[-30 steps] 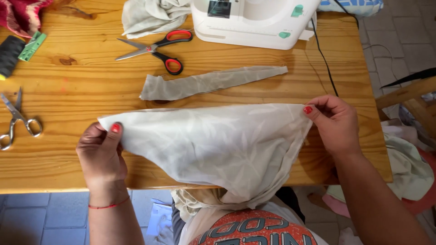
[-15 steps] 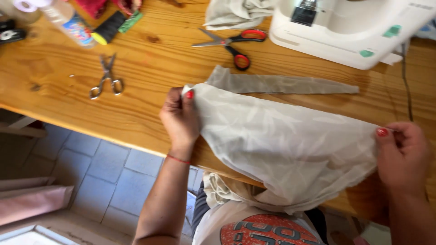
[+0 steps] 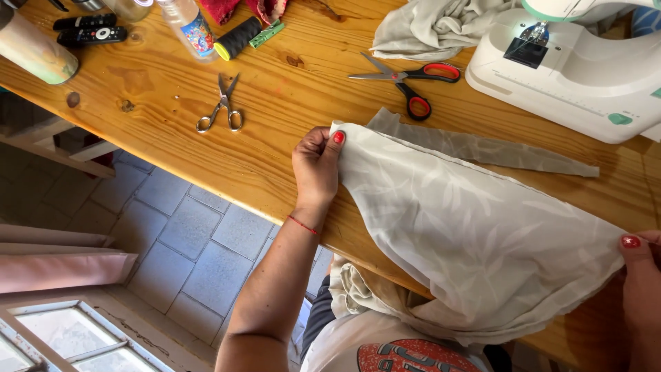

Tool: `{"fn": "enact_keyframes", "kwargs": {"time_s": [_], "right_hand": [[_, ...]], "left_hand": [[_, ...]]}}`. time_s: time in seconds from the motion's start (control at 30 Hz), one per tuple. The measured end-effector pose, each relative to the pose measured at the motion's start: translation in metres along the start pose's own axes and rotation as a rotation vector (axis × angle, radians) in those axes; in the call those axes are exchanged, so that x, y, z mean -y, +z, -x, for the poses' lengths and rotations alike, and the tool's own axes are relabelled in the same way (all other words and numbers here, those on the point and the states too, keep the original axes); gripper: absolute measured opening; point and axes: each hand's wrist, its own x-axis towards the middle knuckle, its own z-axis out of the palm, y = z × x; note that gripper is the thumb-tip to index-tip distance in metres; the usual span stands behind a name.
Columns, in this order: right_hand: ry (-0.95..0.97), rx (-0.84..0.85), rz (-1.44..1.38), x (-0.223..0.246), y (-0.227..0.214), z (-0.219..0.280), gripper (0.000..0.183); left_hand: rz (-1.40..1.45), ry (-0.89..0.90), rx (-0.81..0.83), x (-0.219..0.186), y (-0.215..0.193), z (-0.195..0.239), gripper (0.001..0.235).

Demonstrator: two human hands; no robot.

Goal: Cutting a strip of fabric from a larger piece using scissors on a wooden table.

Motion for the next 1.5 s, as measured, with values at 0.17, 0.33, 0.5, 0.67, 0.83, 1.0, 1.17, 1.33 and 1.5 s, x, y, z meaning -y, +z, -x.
{"fn": "enact_keyframes", "kwargs": {"time_s": [0.17, 0.33, 0.5, 0.67, 0.83, 1.0, 1.17, 1.33, 1.5], "right_hand": [[-0.154, -0.094, 0.156, 0.065, 0.004, 0.008, 0.017], [0.018, 0.130, -0.272, 0.246, 0.050, 0.048, 0.015], [-0.152, 0.416, -0.443, 0.300, 0.052, 0.057, 0.018], [-0.555, 0.711, -0.476, 0.322, 0.048, -0.013, 0.071], [-0.883, 1.122, 0.053, 0.328, 0.121, -0.039, 0.022], [-0.949, 0.871, 0.242, 0.294, 0.138, -0.059, 0.009], [-0.826, 0.848, 0.230, 0.268, 0.041, -0.080, 0.040], [-0.366, 0.509, 0.024, 0.199, -0.077, -0.059, 0.056], [0.220, 0.404, -0.240, 0.196, 0.014, -0.060, 0.061]], "left_hand": [[-0.509, 0.353, -0.071, -0.069, 0.021, 0.039, 0.049], [-0.304, 0.136, 0.880, -0.142, 0.082, 0.169, 0.073], [-0.240, 0.235, 0.800, -0.116, 0.089, 0.183, 0.031], [-0.134, 0.189, 0.832, -0.141, 0.063, 0.164, 0.013], [0.197, 0.019, 1.080, -0.183, 0.034, 0.150, 0.030], [0.171, -0.058, 0.441, -0.223, -0.048, 0.113, 0.034], [0.084, 0.223, 0.145, -0.218, -0.098, 0.069, 0.035], [-0.026, 0.238, 0.075, -0.148, -0.115, 0.057, 0.016], [-0.717, 0.146, 0.170, -0.051, -0.084, 0.011, 0.030]]}}
